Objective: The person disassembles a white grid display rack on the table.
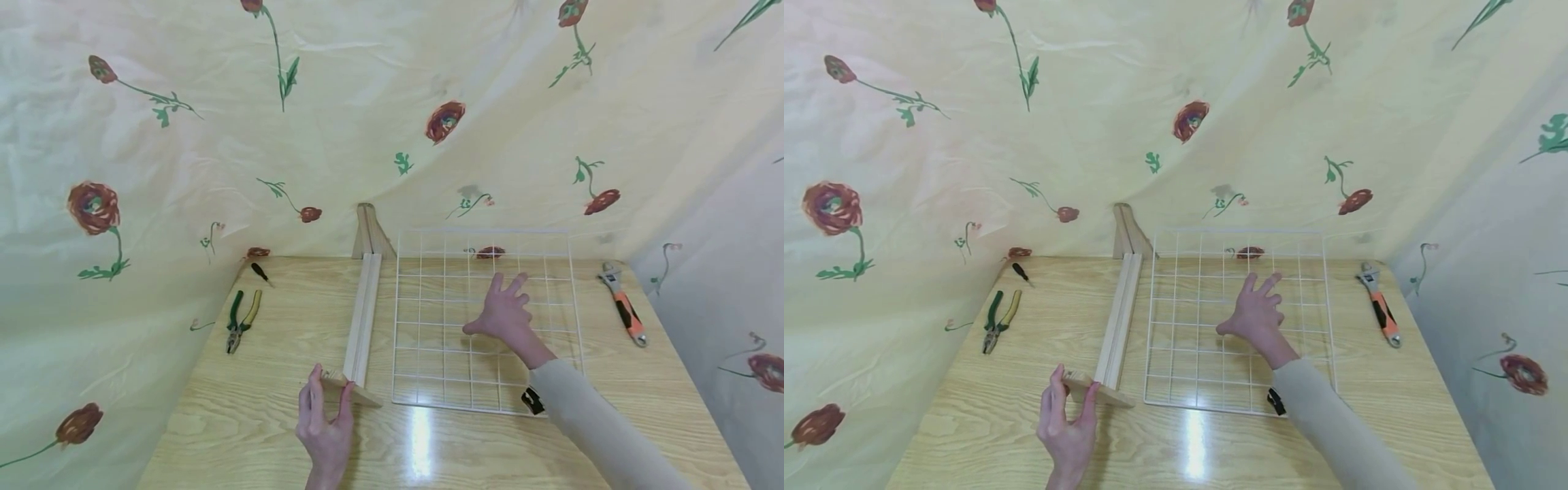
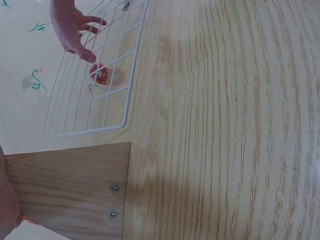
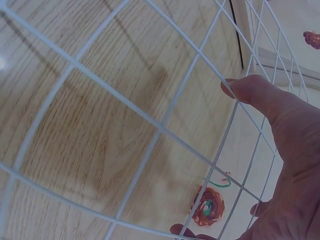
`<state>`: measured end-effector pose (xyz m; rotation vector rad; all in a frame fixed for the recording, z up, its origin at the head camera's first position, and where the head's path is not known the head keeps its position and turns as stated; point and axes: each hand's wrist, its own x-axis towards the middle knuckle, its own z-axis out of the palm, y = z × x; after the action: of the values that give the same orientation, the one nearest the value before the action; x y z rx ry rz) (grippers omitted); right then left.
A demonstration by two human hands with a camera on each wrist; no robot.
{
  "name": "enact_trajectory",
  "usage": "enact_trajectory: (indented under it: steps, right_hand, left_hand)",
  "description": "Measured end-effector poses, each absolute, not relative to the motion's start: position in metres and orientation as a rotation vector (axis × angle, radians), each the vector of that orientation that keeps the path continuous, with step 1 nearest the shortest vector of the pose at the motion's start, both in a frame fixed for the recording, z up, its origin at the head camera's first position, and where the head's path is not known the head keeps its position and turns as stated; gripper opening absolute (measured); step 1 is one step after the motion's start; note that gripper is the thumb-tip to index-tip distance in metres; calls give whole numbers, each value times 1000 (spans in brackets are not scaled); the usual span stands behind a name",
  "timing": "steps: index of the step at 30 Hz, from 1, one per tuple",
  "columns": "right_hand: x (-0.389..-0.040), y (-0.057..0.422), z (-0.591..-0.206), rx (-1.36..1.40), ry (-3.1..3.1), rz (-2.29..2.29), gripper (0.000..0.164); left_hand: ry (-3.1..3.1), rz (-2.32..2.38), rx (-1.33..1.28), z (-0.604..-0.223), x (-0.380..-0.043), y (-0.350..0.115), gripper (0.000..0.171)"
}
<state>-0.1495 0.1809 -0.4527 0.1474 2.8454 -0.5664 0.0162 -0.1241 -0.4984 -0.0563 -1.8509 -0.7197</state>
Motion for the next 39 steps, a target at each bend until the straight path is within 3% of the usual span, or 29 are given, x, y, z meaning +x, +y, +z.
enact_trajectory:
  steps: [39]
  right_hand:
    - [-163,176,-476,-9,2660,-419,136]
  left_hand:
    - [-1885,-724,-56,-496,17,-125,56]
